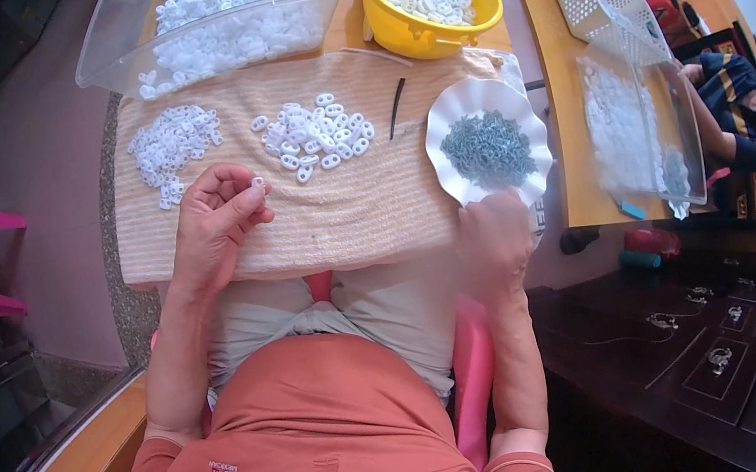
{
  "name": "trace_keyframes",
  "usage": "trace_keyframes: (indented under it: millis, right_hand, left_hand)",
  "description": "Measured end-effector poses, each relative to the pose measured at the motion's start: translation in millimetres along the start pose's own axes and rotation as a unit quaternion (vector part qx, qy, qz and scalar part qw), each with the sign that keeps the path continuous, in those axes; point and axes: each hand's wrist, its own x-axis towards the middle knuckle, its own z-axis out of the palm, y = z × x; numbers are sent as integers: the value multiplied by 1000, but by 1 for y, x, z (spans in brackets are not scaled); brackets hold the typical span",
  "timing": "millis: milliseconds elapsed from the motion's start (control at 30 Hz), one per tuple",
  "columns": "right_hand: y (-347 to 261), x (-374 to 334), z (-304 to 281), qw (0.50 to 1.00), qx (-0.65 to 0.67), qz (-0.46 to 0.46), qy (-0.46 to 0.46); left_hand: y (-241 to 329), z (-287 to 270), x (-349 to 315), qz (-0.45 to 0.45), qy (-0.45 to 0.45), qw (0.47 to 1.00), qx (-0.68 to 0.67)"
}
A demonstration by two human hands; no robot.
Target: Manually assembling small white plastic components on a table.
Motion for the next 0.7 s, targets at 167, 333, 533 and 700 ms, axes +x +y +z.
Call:
trace_keyframes:
  millis: [167,333,533,700]
  right_hand:
    - [-2,5,-5,1000,7,10,-25]
    - [-1,12,-9,999,20,20,-22]
    - [4,17,-9,999,25,19,-26]
    - [14,11,-5,991,106,79,6]
  left_hand:
    - [-2,-1,-1,8,3,1000,-8]
    - [-3,0,-1,2,0,1000,-7]
    - [-5,0,-1,0,-7,1000,-13]
    - [-5,0,-3,-11,-17,1000,-9]
